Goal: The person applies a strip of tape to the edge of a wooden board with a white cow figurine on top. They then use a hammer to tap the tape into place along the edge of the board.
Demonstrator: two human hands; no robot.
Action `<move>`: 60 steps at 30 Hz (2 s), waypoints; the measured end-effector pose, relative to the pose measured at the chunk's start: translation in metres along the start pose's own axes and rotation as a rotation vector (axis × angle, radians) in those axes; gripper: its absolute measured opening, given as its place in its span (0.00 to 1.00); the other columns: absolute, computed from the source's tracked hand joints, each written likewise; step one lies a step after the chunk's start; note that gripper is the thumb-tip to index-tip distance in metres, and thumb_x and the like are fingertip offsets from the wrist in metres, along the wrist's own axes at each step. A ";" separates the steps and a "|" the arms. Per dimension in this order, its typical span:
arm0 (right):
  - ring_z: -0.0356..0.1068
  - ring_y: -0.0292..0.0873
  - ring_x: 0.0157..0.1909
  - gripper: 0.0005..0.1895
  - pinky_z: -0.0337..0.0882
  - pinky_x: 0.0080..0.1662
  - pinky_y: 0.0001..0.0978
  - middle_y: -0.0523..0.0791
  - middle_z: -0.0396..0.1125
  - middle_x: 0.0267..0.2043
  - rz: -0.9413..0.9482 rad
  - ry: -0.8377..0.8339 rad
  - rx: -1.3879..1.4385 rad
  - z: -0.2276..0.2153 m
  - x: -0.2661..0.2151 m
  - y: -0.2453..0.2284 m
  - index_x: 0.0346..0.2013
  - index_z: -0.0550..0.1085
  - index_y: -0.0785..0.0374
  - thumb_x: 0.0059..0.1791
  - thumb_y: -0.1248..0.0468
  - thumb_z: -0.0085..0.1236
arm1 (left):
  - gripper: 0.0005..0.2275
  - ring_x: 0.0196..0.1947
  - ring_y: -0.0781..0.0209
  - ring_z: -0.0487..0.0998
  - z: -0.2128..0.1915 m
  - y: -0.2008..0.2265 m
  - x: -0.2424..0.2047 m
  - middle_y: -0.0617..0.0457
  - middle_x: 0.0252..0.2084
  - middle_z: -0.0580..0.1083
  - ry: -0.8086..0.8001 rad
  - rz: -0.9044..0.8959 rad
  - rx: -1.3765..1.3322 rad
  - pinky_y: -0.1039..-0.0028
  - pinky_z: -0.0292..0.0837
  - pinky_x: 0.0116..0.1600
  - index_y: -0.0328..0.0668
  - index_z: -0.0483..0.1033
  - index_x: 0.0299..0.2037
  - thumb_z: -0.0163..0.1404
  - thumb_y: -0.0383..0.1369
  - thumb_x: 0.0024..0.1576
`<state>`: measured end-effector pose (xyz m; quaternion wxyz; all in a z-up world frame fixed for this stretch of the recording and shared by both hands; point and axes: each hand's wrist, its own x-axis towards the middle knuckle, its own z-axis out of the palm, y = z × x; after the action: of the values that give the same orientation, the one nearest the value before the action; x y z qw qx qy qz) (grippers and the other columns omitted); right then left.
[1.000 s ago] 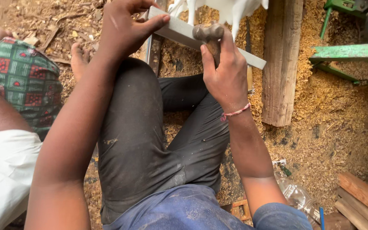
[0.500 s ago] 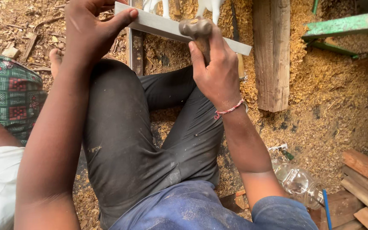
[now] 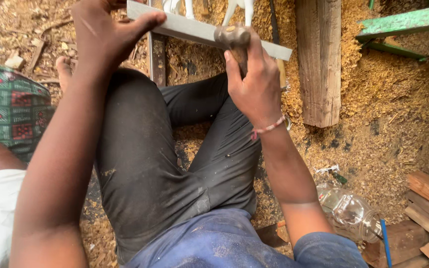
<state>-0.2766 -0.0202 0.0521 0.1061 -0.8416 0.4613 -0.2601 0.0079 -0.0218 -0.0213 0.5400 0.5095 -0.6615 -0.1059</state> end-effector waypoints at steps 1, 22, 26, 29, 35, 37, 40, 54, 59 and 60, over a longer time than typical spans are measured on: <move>0.79 0.58 0.49 0.23 0.78 0.50 0.47 0.57 0.74 0.47 0.040 -0.027 -0.005 0.000 -0.002 0.001 0.65 0.63 0.67 0.58 0.64 0.58 | 0.17 0.41 0.52 0.84 0.000 0.002 -0.003 0.39 0.42 0.81 -0.013 -0.085 -0.063 0.66 0.81 0.46 0.27 0.81 0.46 0.68 0.37 0.60; 0.79 0.58 0.49 0.21 0.79 0.49 0.46 0.57 0.74 0.47 0.094 -0.018 0.011 -0.016 -0.018 0.029 0.65 0.65 0.66 0.59 0.64 0.57 | 0.08 0.44 0.57 0.84 0.000 -0.008 -0.007 0.40 0.44 0.81 -0.120 -0.093 -0.196 0.73 0.79 0.47 0.22 0.80 0.47 0.62 0.24 0.65; 0.79 0.59 0.50 0.21 0.79 0.51 0.46 0.56 0.74 0.48 0.116 0.048 0.030 -0.023 -0.020 0.030 0.64 0.65 0.66 0.59 0.64 0.58 | 0.08 0.45 0.58 0.84 -0.003 -0.011 -0.009 0.41 0.43 0.81 -0.143 -0.101 -0.196 0.74 0.78 0.50 0.23 0.79 0.46 0.63 0.25 0.66; 0.78 0.60 0.51 0.20 0.78 0.52 0.47 0.56 0.74 0.49 0.101 0.048 0.006 -0.027 -0.023 0.031 0.64 0.66 0.65 0.59 0.64 0.58 | 0.09 0.47 0.57 0.83 -0.002 -0.013 -0.010 0.40 0.43 0.80 -0.140 -0.072 -0.207 0.74 0.78 0.52 0.23 0.77 0.45 0.62 0.25 0.66; 0.78 0.58 0.52 0.18 0.79 0.54 0.45 0.55 0.74 0.51 0.102 0.068 0.011 -0.024 -0.026 0.038 0.61 0.67 0.64 0.58 0.65 0.57 | 0.09 0.49 0.58 0.84 0.000 -0.014 -0.008 0.41 0.45 0.80 -0.149 -0.100 -0.278 0.74 0.80 0.54 0.24 0.75 0.47 0.61 0.26 0.67; 0.79 0.57 0.53 0.16 0.80 0.55 0.43 0.55 0.74 0.53 0.081 0.091 0.026 -0.025 -0.028 0.042 0.61 0.67 0.63 0.59 0.65 0.56 | 0.10 0.48 0.59 0.84 -0.003 -0.013 -0.007 0.42 0.43 0.80 -0.154 -0.137 -0.258 0.74 0.79 0.52 0.25 0.76 0.47 0.62 0.27 0.67; 0.80 0.52 0.47 0.18 0.82 0.48 0.41 0.53 0.75 0.46 0.327 -0.010 0.064 -0.025 -0.031 0.047 0.61 0.66 0.64 0.58 0.63 0.54 | 0.10 0.46 0.59 0.83 -0.004 -0.012 -0.008 0.41 0.43 0.80 -0.151 -0.152 -0.208 0.74 0.79 0.50 0.25 0.76 0.48 0.63 0.27 0.66; 0.78 0.57 0.43 0.19 0.77 0.45 0.47 0.54 0.75 0.43 0.301 0.120 -0.043 -0.035 -0.047 0.068 0.61 0.68 0.63 0.57 0.62 0.57 | 0.11 0.46 0.61 0.82 -0.007 -0.004 -0.002 0.42 0.43 0.79 -0.189 -0.242 -0.264 0.77 0.77 0.48 0.24 0.74 0.49 0.63 0.26 0.67; 0.80 0.56 0.47 0.14 0.78 0.49 0.48 0.53 0.76 0.46 0.316 0.188 -0.015 -0.040 -0.050 0.074 0.58 0.70 0.63 0.58 0.63 0.56 | 0.10 0.48 0.60 0.83 -0.006 -0.010 -0.007 0.41 0.46 0.79 -0.201 -0.208 -0.331 0.78 0.77 0.51 0.23 0.74 0.50 0.60 0.26 0.68; 0.80 0.56 0.47 0.15 0.78 0.48 0.48 0.53 0.76 0.45 0.345 0.167 -0.030 -0.043 -0.051 0.075 0.58 0.70 0.64 0.58 0.63 0.56 | 0.10 0.49 0.58 0.83 -0.006 -0.012 -0.009 0.39 0.46 0.79 -0.210 -0.166 -0.330 0.77 0.78 0.53 0.21 0.74 0.51 0.59 0.25 0.68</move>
<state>-0.3759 -0.0164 0.0399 0.0978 -0.7272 0.6096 -0.3000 0.0187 -0.0180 -0.0324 0.5337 0.4529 -0.6436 -0.3096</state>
